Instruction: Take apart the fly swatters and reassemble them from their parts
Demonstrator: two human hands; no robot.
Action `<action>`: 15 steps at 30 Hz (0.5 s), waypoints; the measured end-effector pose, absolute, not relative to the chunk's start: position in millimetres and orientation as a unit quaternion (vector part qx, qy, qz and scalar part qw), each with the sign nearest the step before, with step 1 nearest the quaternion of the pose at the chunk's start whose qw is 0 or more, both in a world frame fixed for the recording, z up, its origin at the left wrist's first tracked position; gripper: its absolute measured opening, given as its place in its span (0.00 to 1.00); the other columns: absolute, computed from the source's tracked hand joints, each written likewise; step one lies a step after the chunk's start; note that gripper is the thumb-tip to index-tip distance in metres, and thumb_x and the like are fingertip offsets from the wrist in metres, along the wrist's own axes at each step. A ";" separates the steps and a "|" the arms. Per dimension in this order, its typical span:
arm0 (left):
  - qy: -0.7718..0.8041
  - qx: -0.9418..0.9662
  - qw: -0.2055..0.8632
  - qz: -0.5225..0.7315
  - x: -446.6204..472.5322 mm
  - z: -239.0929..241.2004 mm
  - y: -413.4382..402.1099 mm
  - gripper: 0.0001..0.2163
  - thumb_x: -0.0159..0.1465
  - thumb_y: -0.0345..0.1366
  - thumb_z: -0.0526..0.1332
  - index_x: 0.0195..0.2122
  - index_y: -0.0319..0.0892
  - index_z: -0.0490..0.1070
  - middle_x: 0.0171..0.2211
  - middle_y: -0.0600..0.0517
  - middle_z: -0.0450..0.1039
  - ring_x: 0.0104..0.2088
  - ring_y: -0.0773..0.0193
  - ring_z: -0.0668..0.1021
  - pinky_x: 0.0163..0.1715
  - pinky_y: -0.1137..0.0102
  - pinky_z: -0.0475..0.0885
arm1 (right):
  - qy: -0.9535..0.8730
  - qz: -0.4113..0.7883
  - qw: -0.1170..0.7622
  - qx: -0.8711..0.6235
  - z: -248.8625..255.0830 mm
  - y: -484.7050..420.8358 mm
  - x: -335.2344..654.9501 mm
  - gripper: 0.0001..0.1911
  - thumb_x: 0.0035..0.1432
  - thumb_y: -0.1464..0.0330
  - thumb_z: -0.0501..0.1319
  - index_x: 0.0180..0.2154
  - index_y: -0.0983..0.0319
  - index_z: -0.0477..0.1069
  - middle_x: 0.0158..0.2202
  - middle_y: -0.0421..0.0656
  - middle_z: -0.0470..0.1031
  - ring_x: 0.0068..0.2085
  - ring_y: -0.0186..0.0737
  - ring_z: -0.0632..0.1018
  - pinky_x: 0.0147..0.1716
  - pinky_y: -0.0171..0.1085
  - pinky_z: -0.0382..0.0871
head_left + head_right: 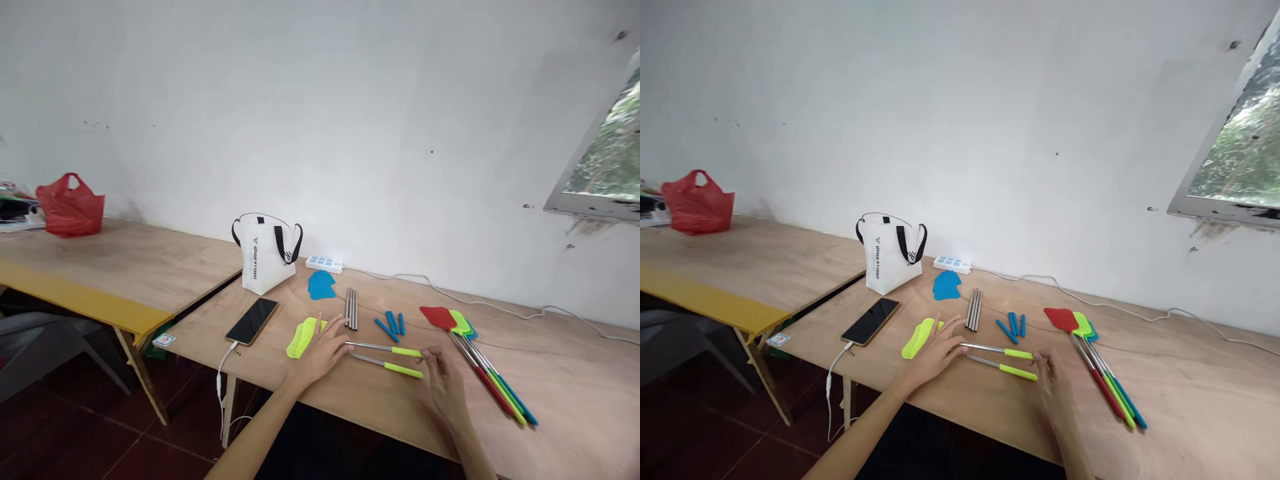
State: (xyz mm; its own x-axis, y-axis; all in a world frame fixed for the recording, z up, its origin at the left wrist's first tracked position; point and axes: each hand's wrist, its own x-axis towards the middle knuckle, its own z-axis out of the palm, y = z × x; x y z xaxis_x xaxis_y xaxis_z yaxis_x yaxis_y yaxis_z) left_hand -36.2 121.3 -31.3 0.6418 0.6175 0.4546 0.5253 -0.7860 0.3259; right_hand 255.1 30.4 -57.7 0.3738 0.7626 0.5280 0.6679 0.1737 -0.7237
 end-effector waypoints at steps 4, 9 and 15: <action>0.302 0.896 0.060 0.321 -38.4 -19.0 118.4 0.16 0.76 0.44 0.49 0.41 0.47 0.76 0.48 0.51 0.79 0.57 0.60 0.74 0.70 0.52 0.49 | -0.580 0.042 0.529 -0.618 -43.1 30.1 254.8 0.22 0.68 0.47 0.51 0.32 0.56 0.67 0.31 0.43 0.75 0.38 0.47 0.77 0.39 0.41 0.68; 0.290 0.890 0.028 0.352 -45.1 2.9 107.6 0.15 0.76 0.42 0.52 0.37 0.46 0.76 0.35 0.54 0.80 0.40 0.61 0.77 0.65 0.55 0.58 | -0.665 -0.049 0.448 -0.596 -23.3 25.9 247.3 0.22 0.70 0.50 0.48 0.37 0.56 0.72 0.36 0.46 0.78 0.42 0.48 0.77 0.45 0.44 0.66; 0.264 0.900 -0.005 0.346 -40.0 18.4 86.5 0.14 0.76 0.42 0.54 0.36 0.46 0.75 0.32 0.55 0.79 0.38 0.61 0.76 0.60 0.57 0.61 | -0.727 -0.179 0.257 -0.611 -10.8 8.5 224.2 0.23 0.73 0.54 0.46 0.40 0.55 0.76 0.37 0.45 0.80 0.40 0.45 0.77 0.48 0.43 0.60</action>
State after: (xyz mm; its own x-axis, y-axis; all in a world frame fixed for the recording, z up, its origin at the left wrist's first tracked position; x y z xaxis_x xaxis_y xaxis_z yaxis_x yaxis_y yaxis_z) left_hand -40.0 86.5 18.4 0.6208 0.4721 0.6259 0.4784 -0.8606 0.1746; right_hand 224.2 8.5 -10.8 -0.1208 0.7968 0.5921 0.9807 0.1883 -0.0534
